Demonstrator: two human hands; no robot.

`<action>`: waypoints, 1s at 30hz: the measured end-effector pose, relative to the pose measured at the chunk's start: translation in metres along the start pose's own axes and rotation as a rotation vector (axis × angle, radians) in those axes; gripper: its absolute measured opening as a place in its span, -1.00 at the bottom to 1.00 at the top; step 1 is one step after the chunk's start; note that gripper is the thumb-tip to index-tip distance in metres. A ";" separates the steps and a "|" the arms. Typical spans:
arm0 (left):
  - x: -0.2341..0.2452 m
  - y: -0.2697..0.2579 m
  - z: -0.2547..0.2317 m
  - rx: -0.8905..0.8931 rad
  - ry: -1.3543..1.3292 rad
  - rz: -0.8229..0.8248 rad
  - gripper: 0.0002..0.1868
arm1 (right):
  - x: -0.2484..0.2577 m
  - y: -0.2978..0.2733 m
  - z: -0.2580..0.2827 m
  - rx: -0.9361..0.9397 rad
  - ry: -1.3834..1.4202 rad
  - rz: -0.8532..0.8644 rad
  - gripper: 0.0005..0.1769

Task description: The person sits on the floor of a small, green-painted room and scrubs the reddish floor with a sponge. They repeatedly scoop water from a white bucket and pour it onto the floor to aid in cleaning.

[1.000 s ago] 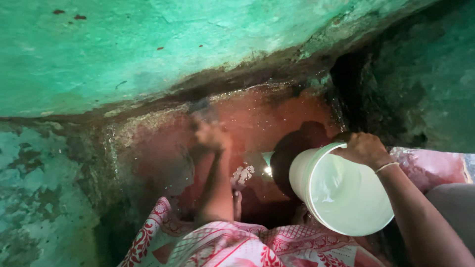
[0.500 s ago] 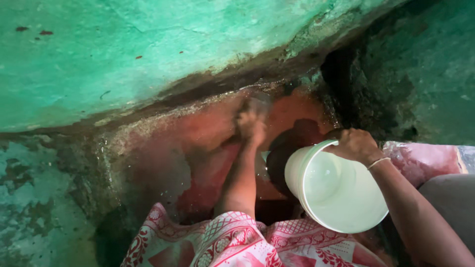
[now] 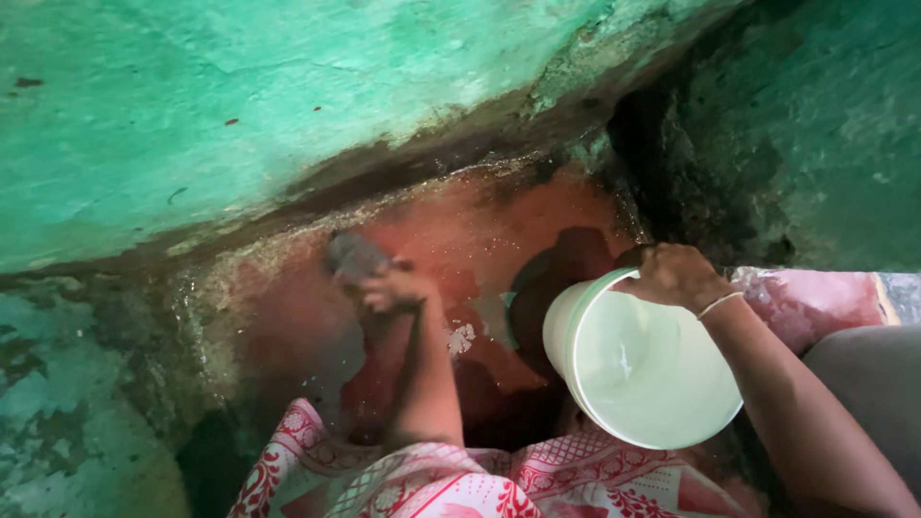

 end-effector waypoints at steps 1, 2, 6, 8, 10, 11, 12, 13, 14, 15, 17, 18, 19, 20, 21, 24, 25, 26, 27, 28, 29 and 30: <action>-0.011 -0.025 -0.021 -0.183 0.136 0.003 -0.37 | 0.001 -0.001 0.000 -0.005 -0.007 0.018 -0.16; -0.014 -0.056 -0.047 -0.365 0.269 0.007 -0.42 | 0.002 -0.001 -0.002 -0.012 -0.008 0.039 -0.15; 0.016 -0.149 -0.087 -1.233 -0.074 0.420 -0.25 | -0.001 0.004 -0.005 -0.005 0.031 0.036 -0.09; 0.053 -0.181 -0.090 -1.674 -0.132 0.293 -0.10 | -0.002 0.005 -0.005 -0.017 0.058 0.033 -0.06; 0.075 -0.194 -0.091 -1.697 -0.230 0.267 -0.11 | -0.002 0.004 -0.007 -0.063 0.071 0.072 -0.05; 0.080 -0.186 -0.088 -1.622 -0.101 0.277 -0.14 | -0.003 0.003 -0.007 -0.052 0.083 0.050 -0.05; 0.083 -0.168 -0.082 -1.543 0.024 0.284 -0.16 | -0.004 0.003 -0.007 -0.041 0.095 0.028 -0.05; 0.083 -0.142 -0.078 -1.422 0.087 0.289 -0.16 | -0.005 0.002 -0.008 -0.030 0.107 0.006 -0.04; 0.083 -0.109 -0.073 -1.289 0.098 0.264 -0.16 | -0.005 0.003 -0.008 -0.022 0.089 -0.002 -0.03; 0.084 -0.070 -0.066 -1.151 0.126 0.227 -0.16 | -0.006 0.003 -0.008 -0.013 0.071 -0.010 -0.02; 0.085 -0.003 -0.052 -0.925 0.169 0.122 -0.16 | -0.006 0.005 -0.009 -0.013 0.059 -0.018 -0.02; 0.085 0.020 -0.045 -0.854 0.190 0.078 -0.16 | -0.006 0.005 -0.008 -0.020 0.067 -0.016 -0.03; 0.084 0.035 -0.039 -0.785 0.214 0.032 -0.16 | -0.006 0.005 -0.008 -0.027 0.075 -0.015 -0.05; 0.080 0.042 -0.035 -0.747 0.228 0.012 -0.15 | -0.006 0.005 -0.007 -0.023 0.066 -0.020 -0.03; 0.075 0.039 -0.033 -0.731 0.236 0.013 -0.15 | -0.007 0.005 -0.007 -0.019 0.058 -0.025 -0.01; 0.048 -0.022 -0.045 -0.866 0.192 0.141 -0.15 | -0.005 0.004 -0.005 -0.023 0.043 -0.005 -0.06; 0.041 -0.054 -0.052 -0.971 0.167 0.196 -0.15 | -0.004 0.004 -0.005 -0.029 0.041 0.007 -0.10; 0.038 -0.089 -0.057 -1.164 0.120 0.233 -0.15 | -0.004 0.003 -0.005 -0.027 0.043 -0.013 -0.07; 0.039 -0.124 -0.061 -1.386 0.057 0.238 -0.15 | -0.004 0.000 -0.005 -0.024 0.046 -0.033 -0.05; 0.042 -0.154 -0.063 -1.600 -0.018 0.204 -0.14 | -0.004 -0.002 -0.004 -0.020 0.049 -0.053 -0.02; 0.046 -0.175 -0.064 -1.682 -0.046 0.201 -0.14 | -0.004 -0.004 -0.004 -0.028 0.055 -0.029 -0.04; 0.049 -0.187 -0.070 -1.713 -0.054 0.207 -0.14 | -0.002 -0.004 -0.004 -0.035 0.060 -0.012 -0.06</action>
Point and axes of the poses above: each hand's wrist, its own y-axis towards the middle knuckle, its own x-axis out of the back of the hand, z = x × y, the point moved 2 cm from there along y, towards the middle knuckle, and after that the axes turned 6 degrees about y, right-handed, at the moved point
